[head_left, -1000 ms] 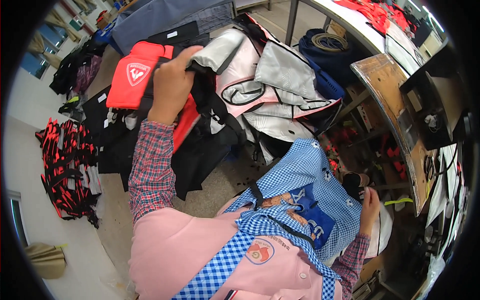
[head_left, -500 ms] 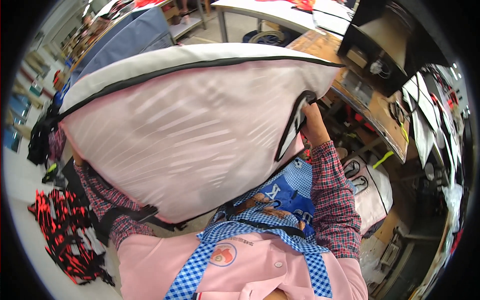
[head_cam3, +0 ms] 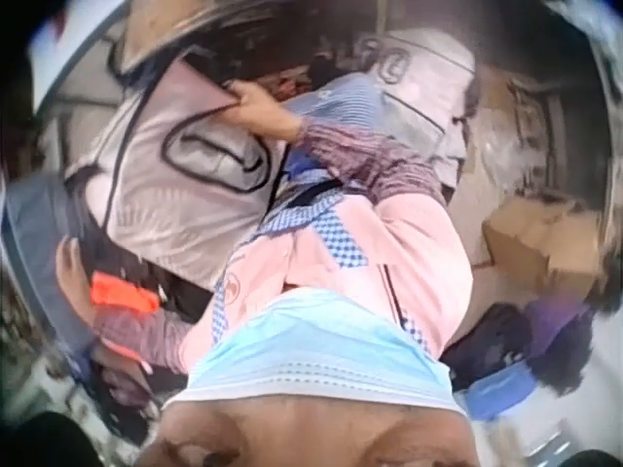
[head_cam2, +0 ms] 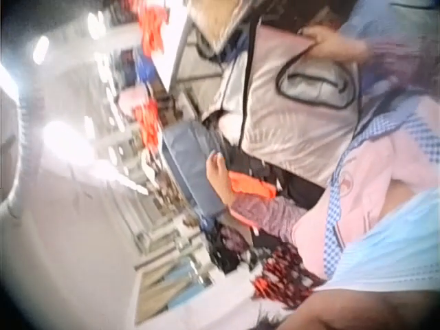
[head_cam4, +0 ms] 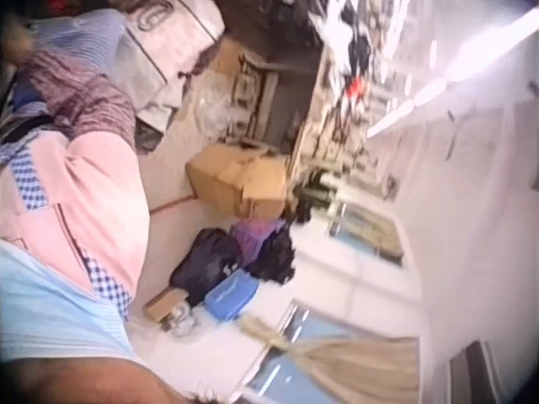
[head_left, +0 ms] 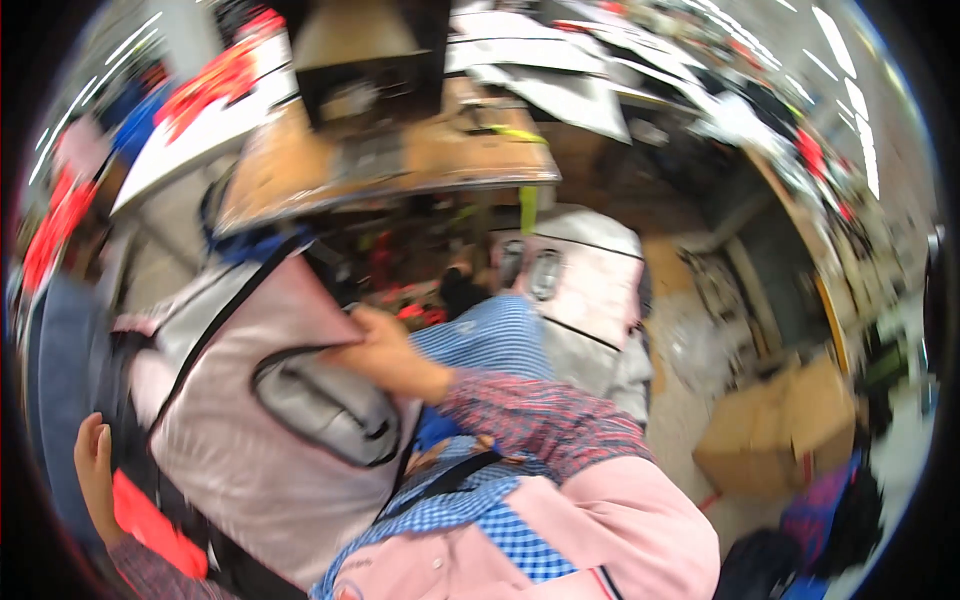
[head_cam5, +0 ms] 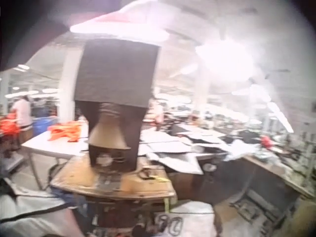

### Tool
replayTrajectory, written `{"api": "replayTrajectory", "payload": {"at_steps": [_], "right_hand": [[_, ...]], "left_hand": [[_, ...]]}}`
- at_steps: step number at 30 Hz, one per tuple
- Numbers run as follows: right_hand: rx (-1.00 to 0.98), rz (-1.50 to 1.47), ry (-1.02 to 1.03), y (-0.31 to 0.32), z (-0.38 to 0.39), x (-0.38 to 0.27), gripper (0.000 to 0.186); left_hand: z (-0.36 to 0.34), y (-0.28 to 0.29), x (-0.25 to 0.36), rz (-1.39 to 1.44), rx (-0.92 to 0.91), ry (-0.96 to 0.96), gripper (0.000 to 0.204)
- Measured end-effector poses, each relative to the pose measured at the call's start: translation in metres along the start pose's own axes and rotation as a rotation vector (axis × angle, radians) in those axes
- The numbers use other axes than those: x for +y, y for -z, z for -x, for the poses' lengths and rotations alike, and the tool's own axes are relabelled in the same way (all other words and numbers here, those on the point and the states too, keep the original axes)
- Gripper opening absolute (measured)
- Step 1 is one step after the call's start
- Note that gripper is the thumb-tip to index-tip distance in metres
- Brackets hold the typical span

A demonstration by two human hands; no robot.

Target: The recorder is using an industrial machine to join and finish the edges of fabric pouches at a factory workstation.

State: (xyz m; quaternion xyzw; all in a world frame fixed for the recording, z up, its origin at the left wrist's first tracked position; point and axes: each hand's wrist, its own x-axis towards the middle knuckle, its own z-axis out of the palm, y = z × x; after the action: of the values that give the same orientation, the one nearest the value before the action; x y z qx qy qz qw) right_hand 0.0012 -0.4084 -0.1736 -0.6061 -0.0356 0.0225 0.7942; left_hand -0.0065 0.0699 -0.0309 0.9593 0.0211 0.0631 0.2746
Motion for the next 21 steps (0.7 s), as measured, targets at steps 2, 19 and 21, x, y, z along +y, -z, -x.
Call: {"api": "replayTrajectory", "payload": {"at_steps": [2, 19, 21], "right_hand": [[-0.001, -0.113, 0.036, -0.009, 0.005, 0.001, 0.031], [0.38, -0.645, -0.224, -0.042, -0.02, -0.009, 0.075], [0.247, -0.69, -0.172, -0.03, -0.018, -0.032, 0.068]], "left_hand": [[-0.012, -0.056, 0.074, 0.264, -0.073, -0.164, 0.035], [-0.139, -0.231, 0.293, 0.127, -0.323, -0.804, 0.039], [-0.153, -0.226, 0.296, 0.08, -0.166, -0.952, 0.038]]}}
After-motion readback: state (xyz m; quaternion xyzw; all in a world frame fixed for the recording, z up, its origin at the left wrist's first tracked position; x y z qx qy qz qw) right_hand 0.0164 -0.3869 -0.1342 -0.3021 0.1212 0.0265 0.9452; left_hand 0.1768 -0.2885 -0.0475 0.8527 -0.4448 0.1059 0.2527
